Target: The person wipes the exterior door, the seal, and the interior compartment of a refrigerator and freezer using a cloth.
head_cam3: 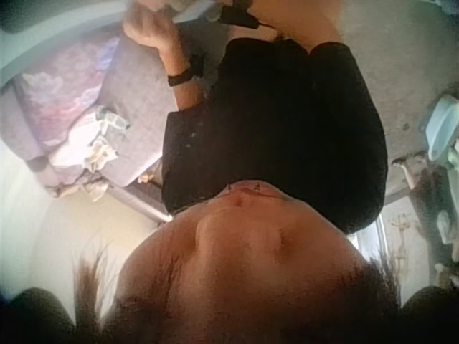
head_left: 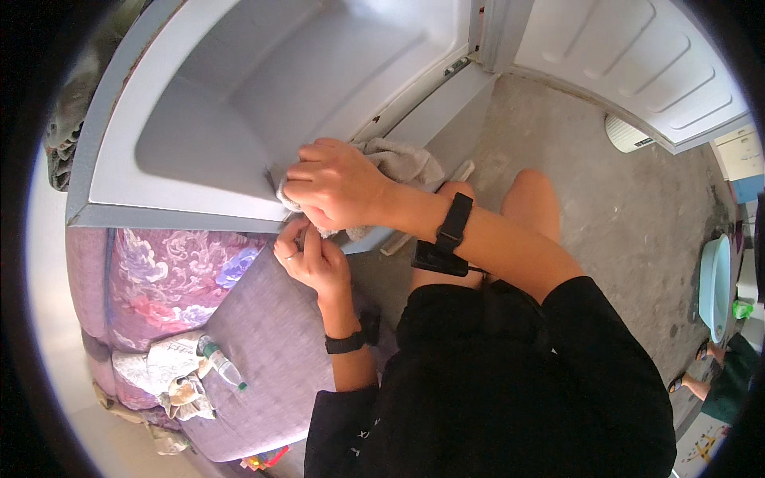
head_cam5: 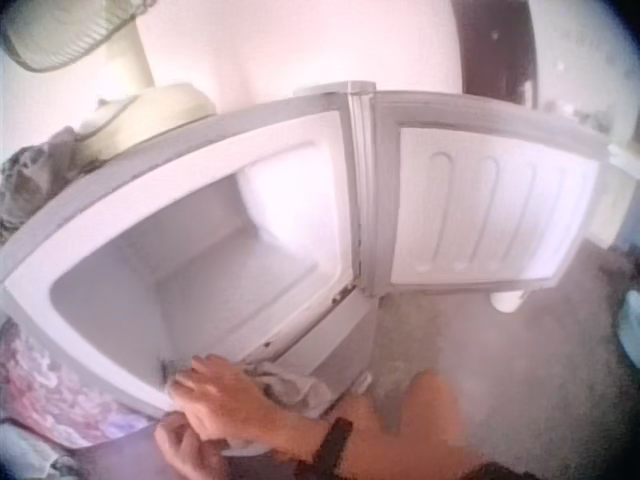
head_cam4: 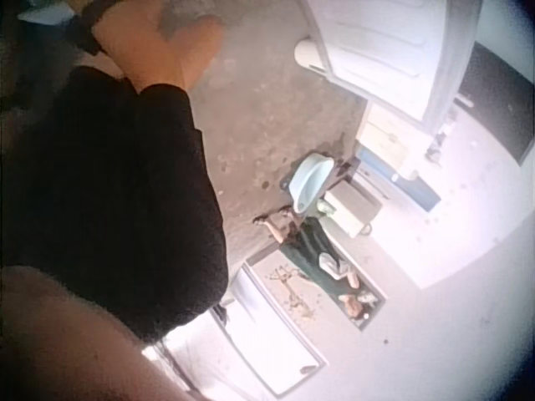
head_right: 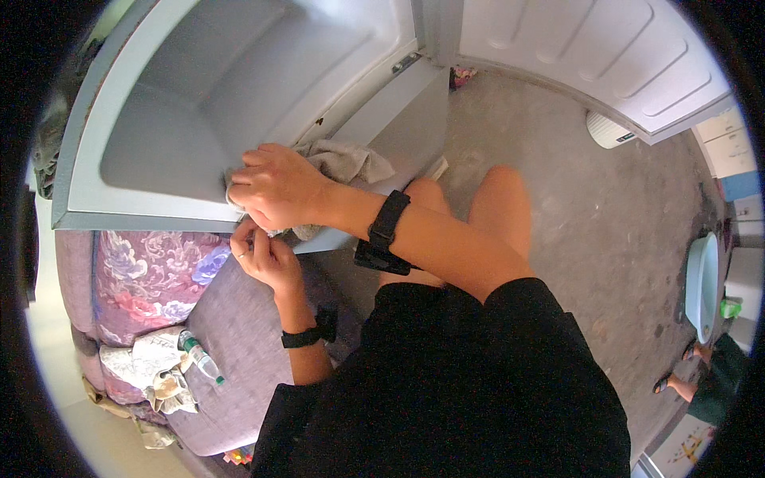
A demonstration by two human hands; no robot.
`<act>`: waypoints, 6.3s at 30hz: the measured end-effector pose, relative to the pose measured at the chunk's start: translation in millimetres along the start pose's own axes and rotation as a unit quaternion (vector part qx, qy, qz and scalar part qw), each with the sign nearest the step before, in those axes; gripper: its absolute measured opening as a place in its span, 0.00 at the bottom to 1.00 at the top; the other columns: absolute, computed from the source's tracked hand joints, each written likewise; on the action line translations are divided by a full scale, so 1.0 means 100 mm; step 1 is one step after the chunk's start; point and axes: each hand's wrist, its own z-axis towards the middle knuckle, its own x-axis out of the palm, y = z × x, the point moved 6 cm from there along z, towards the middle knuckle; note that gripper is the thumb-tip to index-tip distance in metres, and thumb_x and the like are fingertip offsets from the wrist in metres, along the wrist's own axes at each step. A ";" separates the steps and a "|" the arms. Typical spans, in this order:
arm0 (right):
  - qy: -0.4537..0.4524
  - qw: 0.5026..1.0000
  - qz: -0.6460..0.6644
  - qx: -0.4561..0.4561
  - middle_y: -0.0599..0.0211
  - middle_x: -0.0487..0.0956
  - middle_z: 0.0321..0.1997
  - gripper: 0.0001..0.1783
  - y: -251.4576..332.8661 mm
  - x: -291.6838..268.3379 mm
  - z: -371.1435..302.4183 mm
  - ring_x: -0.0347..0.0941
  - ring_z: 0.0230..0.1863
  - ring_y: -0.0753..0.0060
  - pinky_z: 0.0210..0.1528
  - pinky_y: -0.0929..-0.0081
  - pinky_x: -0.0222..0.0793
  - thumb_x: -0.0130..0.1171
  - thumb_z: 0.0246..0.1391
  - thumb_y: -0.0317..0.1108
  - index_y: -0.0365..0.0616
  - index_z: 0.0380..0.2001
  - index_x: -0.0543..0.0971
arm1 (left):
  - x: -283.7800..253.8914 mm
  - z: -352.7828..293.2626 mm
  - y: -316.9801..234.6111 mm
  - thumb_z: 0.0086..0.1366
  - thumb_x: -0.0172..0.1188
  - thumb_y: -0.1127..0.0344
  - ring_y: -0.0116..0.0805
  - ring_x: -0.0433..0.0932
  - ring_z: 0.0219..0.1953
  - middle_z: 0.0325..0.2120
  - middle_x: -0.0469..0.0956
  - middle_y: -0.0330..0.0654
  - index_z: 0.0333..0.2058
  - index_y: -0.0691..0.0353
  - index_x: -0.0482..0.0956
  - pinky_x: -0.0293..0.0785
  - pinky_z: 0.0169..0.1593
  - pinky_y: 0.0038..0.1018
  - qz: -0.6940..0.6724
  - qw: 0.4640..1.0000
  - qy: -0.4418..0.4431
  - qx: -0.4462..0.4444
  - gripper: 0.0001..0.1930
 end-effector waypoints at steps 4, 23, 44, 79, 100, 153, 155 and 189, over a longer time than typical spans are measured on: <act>-0.045 0.996 0.039 0.063 0.69 0.67 0.16 0.05 -0.05 -0.36 -0.18 0.63 0.17 0.64 0.21 0.66 0.60 0.55 0.37 0.23 0.44 0.16 0.70 | -0.10 -0.11 -0.07 0.44 0.56 0.83 0.40 0.72 0.38 0.36 0.74 0.42 0.33 0.61 0.86 0.67 0.37 0.33 -0.030 0.999 -0.027 -0.009 0.18; 0.253 0.957 -0.097 0.107 0.63 0.81 0.31 0.11 -0.30 0.52 0.22 0.77 0.42 0.58 0.45 0.63 0.74 0.54 0.47 0.36 0.41 0.25 0.80 | -0.26 0.04 -0.04 0.53 0.49 0.88 0.41 0.71 0.39 0.39 0.71 0.46 0.45 0.66 0.81 0.69 0.42 0.34 -0.016 0.996 -0.013 -0.088 0.23; 0.113 0.948 -0.295 0.041 0.62 0.79 0.38 0.11 -0.58 -0.70 -0.12 0.73 0.44 0.58 0.47 0.62 0.72 0.58 0.45 0.32 0.40 0.33 0.79 | 0.05 0.31 -0.48 0.45 0.56 0.84 0.43 0.72 0.40 0.40 0.72 0.44 0.34 0.57 0.85 0.70 0.44 0.35 -0.019 0.998 0.052 0.040 0.18; 0.357 0.853 -0.250 0.286 0.52 0.70 0.65 0.27 -2.32 0.25 0.47 0.63 0.67 0.50 0.65 0.56 0.61 0.45 0.57 0.41 0.40 0.57 0.76 | 0.82 1.24 -0.57 0.69 0.52 0.58 0.52 0.68 0.55 0.51 0.74 0.47 0.44 0.66 0.80 0.65 0.57 0.45 0.097 0.958 0.236 0.134 0.17; 0.331 0.742 -0.172 0.557 0.55 0.76 0.59 0.26 -3.03 0.42 0.71 0.75 0.55 0.53 0.57 0.59 0.69 0.47 0.63 0.46 0.41 0.56 0.76 | 1.14 1.26 -0.31 0.67 0.45 0.61 0.59 0.62 0.63 0.59 0.67 0.58 0.53 0.72 0.71 0.57 0.65 0.51 0.067 0.948 0.286 0.125 0.22; 0.603 0.793 -0.085 0.001 0.49 0.79 0.49 0.19 -1.57 1.28 0.97 0.75 0.52 0.54 0.53 0.56 0.71 0.48 0.56 0.31 0.36 0.48 0.77 | 0.97 1.31 -0.16 0.62 0.52 0.67 0.53 0.71 0.52 0.48 0.75 0.55 0.47 0.68 0.78 0.65 0.57 0.47 -0.003 0.973 0.232 0.016 0.16; 0.558 0.830 -0.021 -0.003 0.50 0.80 0.48 0.18 -1.76 1.56 1.06 0.76 0.49 0.55 0.50 0.56 0.72 0.48 0.58 0.34 0.36 0.46 0.78 | 0.98 1.34 -0.15 0.62 0.51 0.68 0.63 0.72 0.49 0.44 0.76 0.65 0.39 0.74 0.80 0.67 0.55 0.47 -0.011 0.981 0.193 0.022 0.15; 0.545 0.655 -0.479 0.212 0.63 0.77 0.57 0.23 -2.85 0.51 0.82 0.72 0.56 0.55 0.49 0.50 0.68 0.60 0.53 0.42 0.53 0.54 0.80 | 1.14 1.31 -0.19 0.61 0.49 0.70 0.51 0.69 0.55 0.53 0.74 0.45 0.48 0.63 0.79 0.63 0.58 0.48 0.056 0.967 0.248 -0.010 0.18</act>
